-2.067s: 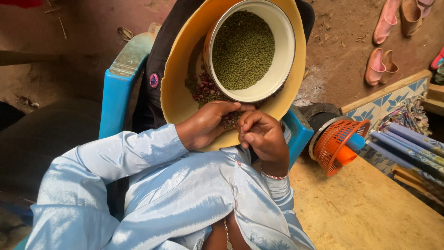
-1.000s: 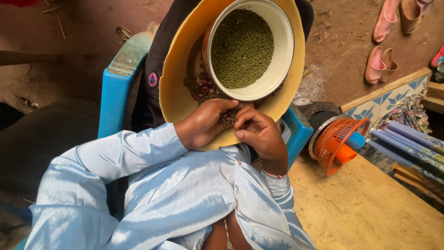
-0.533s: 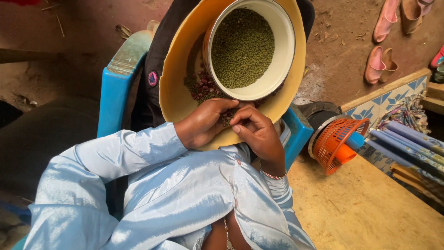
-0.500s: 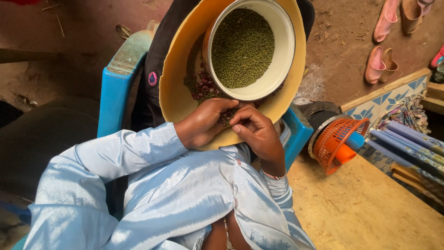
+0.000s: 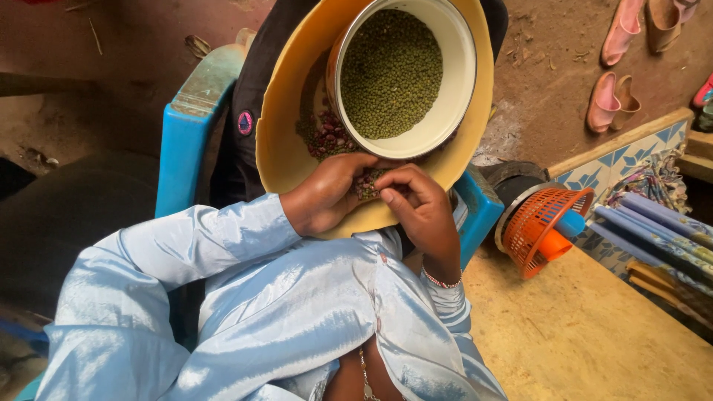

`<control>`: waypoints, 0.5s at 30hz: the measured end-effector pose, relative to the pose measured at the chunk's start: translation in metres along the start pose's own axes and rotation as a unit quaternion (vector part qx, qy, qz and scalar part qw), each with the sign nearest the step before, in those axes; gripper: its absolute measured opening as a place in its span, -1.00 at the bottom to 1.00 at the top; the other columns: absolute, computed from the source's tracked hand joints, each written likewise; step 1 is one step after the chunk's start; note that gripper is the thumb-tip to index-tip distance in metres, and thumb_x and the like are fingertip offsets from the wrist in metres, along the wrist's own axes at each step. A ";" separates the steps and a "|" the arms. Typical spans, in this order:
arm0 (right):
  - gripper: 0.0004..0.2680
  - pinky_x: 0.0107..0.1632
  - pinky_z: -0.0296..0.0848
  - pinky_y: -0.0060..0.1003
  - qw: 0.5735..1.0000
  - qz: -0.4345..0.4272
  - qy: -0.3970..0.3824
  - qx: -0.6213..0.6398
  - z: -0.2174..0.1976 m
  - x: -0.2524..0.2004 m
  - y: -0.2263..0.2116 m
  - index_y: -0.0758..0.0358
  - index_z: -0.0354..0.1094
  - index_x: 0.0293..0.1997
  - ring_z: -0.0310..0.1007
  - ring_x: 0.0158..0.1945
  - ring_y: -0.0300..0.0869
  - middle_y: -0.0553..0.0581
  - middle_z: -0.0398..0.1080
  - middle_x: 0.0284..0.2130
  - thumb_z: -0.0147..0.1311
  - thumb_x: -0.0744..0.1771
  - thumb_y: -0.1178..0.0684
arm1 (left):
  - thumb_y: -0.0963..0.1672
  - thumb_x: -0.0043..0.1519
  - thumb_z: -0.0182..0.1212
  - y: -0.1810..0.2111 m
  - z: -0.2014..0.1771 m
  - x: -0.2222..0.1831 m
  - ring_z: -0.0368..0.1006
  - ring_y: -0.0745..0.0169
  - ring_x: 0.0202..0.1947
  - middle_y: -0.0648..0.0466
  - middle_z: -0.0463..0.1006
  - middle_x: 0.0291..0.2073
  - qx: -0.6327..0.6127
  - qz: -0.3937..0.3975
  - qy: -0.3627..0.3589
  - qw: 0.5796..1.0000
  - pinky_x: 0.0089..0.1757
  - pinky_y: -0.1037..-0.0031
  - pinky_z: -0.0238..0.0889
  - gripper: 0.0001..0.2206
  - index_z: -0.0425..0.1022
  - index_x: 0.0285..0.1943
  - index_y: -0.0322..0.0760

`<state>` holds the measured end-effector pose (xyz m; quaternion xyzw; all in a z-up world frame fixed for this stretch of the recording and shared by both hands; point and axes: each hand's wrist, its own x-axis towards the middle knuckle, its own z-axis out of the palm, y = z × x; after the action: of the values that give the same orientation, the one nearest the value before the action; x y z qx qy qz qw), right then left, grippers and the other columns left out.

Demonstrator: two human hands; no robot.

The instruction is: Manually sorting mung beans by picking out debris and discolored beans from a large bowl.

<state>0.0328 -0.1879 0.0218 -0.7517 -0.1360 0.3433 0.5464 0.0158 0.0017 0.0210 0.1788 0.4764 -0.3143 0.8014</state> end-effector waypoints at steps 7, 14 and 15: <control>-0.87 -0.15 0.42 -0.35 0.993 0.011 0.060 -0.101 0.006 0.003 -0.021 0.27 0.56 0.04 0.43 -0.29 -0.28 0.10 0.52 -0.28 0.21 0.40 0.14 | -0.19 0.42 -0.04 -0.005 -0.015 0.012 0.48 0.24 -0.22 -0.11 0.61 -0.10 -0.080 0.009 -0.079 0.994 -0.11 0.50 0.47 -0.75 0.50 0.08 -0.55; -0.74 -0.27 0.53 -0.33 0.977 0.010 0.086 -0.196 0.033 0.006 -0.026 0.32 0.46 0.05 0.50 -0.28 -0.11 0.18 0.42 -0.29 0.40 0.31 0.09 | -0.06 0.37 0.04 -0.001 -0.001 -0.002 0.29 0.31 -0.34 0.09 0.30 -0.33 0.005 0.012 -0.027 1.000 -0.32 0.64 0.29 -0.79 0.47 -0.16 -0.28; -0.72 -0.26 0.54 -0.30 0.970 0.002 0.091 -0.225 0.036 0.006 -0.024 0.33 0.41 0.07 0.51 -0.26 -0.06 0.19 0.39 -0.28 0.38 0.33 0.06 | -0.06 0.36 0.03 -0.001 0.000 -0.003 0.25 0.33 -0.39 0.13 0.26 -0.38 0.002 0.016 -0.031 0.999 -0.39 0.70 0.23 -0.80 0.46 -0.20 -0.26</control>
<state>0.0172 -0.1492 0.0354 -0.8838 -0.1573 0.2351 0.3726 0.0143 0.0023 0.0236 0.1779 0.4477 -0.3072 0.8207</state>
